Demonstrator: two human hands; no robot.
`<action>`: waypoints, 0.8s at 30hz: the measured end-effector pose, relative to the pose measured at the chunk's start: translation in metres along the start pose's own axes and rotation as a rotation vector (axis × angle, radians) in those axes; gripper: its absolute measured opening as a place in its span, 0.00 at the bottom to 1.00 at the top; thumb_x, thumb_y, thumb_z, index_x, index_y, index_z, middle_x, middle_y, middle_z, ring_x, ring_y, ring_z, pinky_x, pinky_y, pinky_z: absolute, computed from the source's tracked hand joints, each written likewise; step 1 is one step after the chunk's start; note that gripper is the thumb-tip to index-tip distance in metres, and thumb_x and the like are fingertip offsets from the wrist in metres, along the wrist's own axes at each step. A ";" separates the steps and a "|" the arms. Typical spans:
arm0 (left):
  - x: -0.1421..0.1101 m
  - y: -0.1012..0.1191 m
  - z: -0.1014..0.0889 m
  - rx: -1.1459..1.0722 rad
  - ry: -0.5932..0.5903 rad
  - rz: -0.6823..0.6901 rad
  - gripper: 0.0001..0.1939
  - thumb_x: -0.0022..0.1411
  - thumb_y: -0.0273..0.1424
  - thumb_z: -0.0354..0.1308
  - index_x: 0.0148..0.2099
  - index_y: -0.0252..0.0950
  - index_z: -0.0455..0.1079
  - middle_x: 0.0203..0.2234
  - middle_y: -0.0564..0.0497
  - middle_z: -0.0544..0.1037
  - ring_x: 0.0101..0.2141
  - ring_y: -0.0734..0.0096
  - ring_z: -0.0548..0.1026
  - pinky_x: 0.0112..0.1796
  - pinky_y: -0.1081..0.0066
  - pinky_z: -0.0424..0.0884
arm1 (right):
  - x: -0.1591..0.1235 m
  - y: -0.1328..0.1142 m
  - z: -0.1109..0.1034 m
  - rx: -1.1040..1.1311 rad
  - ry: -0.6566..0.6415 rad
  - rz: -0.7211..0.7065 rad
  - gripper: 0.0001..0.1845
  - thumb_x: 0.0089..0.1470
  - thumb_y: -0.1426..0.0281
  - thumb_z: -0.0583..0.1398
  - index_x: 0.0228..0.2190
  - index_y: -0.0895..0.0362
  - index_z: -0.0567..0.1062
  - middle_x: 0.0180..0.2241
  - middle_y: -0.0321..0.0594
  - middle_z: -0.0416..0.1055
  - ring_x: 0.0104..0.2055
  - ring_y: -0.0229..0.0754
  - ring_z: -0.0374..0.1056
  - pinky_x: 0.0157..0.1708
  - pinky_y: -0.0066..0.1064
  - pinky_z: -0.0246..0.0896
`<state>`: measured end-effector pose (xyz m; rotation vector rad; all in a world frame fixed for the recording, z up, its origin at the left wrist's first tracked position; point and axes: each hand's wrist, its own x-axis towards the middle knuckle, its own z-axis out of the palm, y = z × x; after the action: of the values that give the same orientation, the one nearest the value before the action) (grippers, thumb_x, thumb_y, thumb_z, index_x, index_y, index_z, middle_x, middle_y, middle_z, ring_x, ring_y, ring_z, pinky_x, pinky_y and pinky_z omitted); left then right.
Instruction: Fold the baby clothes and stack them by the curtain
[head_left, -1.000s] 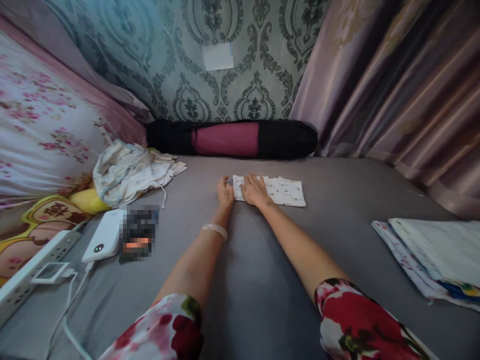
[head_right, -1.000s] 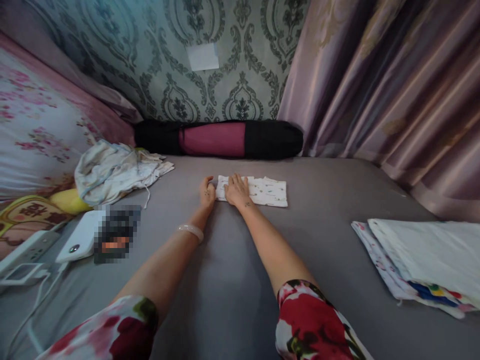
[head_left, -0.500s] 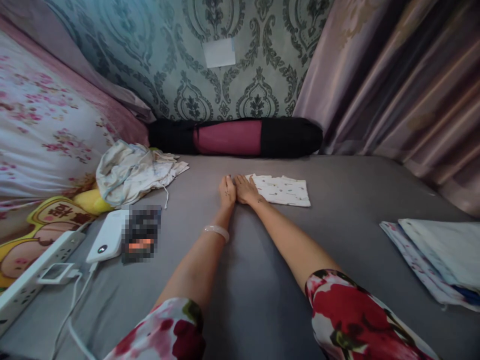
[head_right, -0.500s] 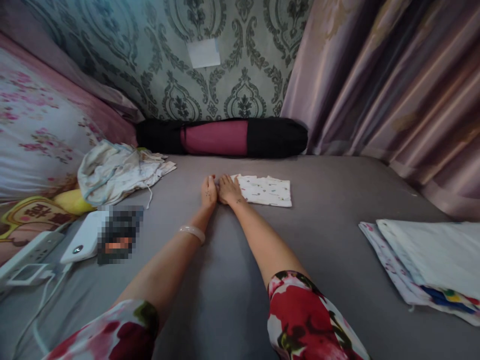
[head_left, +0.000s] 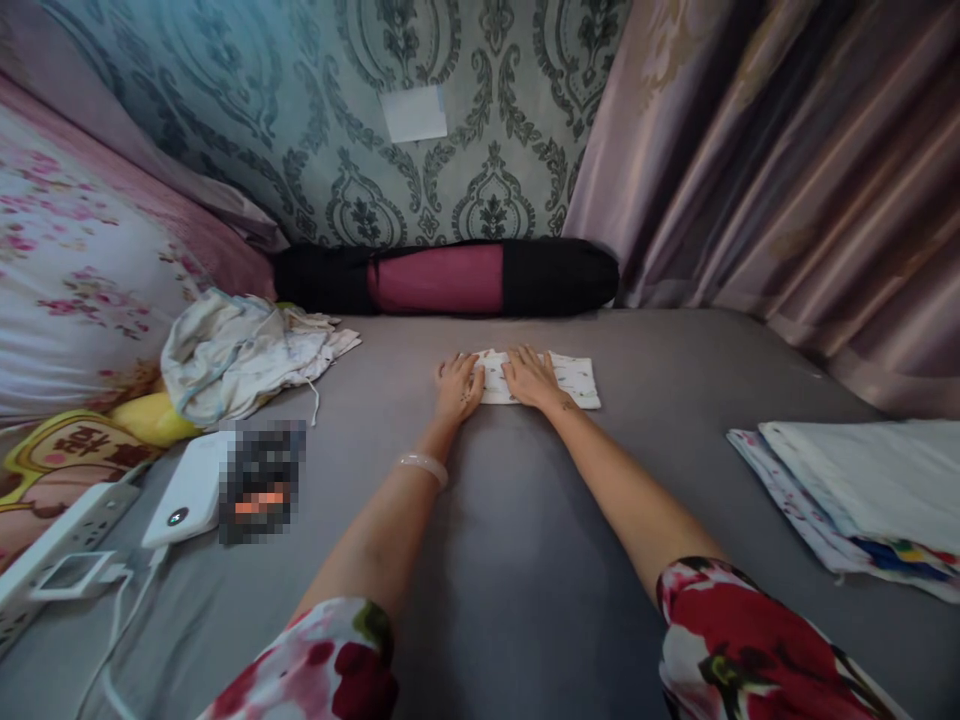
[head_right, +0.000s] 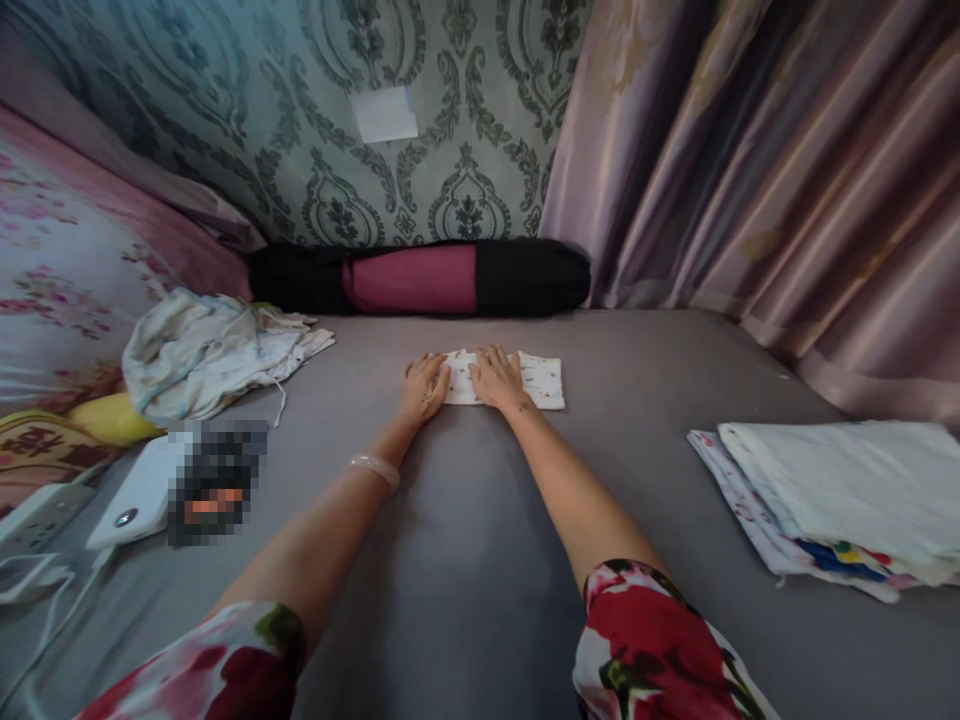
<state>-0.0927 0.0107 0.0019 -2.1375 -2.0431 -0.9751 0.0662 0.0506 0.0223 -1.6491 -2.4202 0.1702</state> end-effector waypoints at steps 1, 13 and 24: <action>-0.001 0.001 0.001 0.017 -0.028 0.029 0.21 0.69 0.39 0.41 0.57 0.41 0.66 0.57 0.47 0.70 0.61 0.60 0.61 0.61 0.51 0.51 | -0.002 0.003 0.000 -0.006 -0.013 0.004 0.30 0.66 0.60 0.39 0.63 0.59 0.56 0.66 0.49 0.48 0.68 0.51 0.40 0.63 0.54 0.31; 0.000 0.001 0.003 0.196 -0.325 0.080 0.28 0.68 0.48 0.36 0.64 0.46 0.59 0.64 0.50 0.59 0.64 0.56 0.53 0.61 0.43 0.43 | -0.002 0.006 0.005 0.011 -0.057 0.005 0.29 0.65 0.59 0.41 0.63 0.53 0.58 0.66 0.46 0.48 0.67 0.52 0.42 0.63 0.56 0.33; 0.033 0.027 -0.003 0.328 -0.385 0.076 0.27 0.68 0.45 0.36 0.51 0.36 0.71 0.50 0.40 0.75 0.54 0.51 0.68 0.59 0.40 0.45 | -0.020 0.064 -0.017 -0.004 -0.046 0.083 0.30 0.65 0.60 0.39 0.64 0.58 0.55 0.67 0.50 0.45 0.69 0.51 0.39 0.64 0.53 0.31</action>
<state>-0.0709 0.0346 0.0298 -2.3270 -2.0653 -0.2045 0.1350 0.0549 0.0231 -1.7678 -2.3879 0.2188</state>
